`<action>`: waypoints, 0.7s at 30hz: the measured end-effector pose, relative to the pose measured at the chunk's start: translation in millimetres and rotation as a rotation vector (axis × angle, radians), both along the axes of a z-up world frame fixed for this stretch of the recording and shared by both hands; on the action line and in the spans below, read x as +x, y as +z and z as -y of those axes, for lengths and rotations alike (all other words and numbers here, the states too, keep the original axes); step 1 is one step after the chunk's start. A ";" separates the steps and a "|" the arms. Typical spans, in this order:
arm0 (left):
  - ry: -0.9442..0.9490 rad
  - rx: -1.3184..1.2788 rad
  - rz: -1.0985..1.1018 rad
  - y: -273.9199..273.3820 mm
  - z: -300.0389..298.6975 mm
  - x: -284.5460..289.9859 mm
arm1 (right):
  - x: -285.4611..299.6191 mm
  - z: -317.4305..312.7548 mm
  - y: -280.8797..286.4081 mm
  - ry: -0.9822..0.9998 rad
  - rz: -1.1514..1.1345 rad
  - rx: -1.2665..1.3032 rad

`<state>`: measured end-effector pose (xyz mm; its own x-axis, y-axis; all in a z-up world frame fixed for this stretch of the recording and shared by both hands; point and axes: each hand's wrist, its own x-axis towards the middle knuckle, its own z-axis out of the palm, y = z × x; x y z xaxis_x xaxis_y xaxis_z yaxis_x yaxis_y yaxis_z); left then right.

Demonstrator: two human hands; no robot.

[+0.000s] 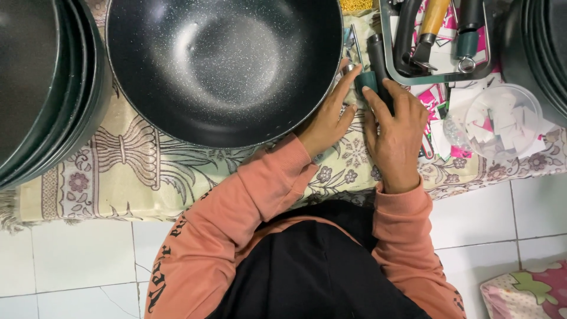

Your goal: Assembling a handle onto a wok by screwing a bracket into place and sliding the handle over it.

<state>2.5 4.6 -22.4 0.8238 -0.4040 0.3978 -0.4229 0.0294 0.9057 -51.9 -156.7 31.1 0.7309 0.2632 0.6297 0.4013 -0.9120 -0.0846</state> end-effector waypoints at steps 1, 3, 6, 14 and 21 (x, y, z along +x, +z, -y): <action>-0.005 0.000 0.002 1.1 -0.5 -0.2 | 0.3 0.0 -0.5 -0.005 0.002 0.000; -0.002 0.012 0.020 3.7 -1.4 -0.3 | 1.3 0.2 -0.9 -0.007 0.019 -0.014; -0.012 -0.025 -0.076 12.3 -2.7 -3.4 | 1.8 1.5 -3.2 -0.024 -0.003 -0.024; 0.026 0.015 -0.022 -8.7 4.4 1.3 | 1.0 1.4 -2.6 -0.029 -0.029 -0.021; 0.063 0.070 0.050 -20.8 6.5 5.3 | 1.1 2.4 -3.3 -0.031 -0.040 -0.023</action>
<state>7.8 -1.9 -43.1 0.8282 -0.3804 0.4115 -0.4665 -0.0610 0.8824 -50.8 -159.0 27.8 0.7635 0.2545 0.5936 0.3698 -0.9258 -0.0787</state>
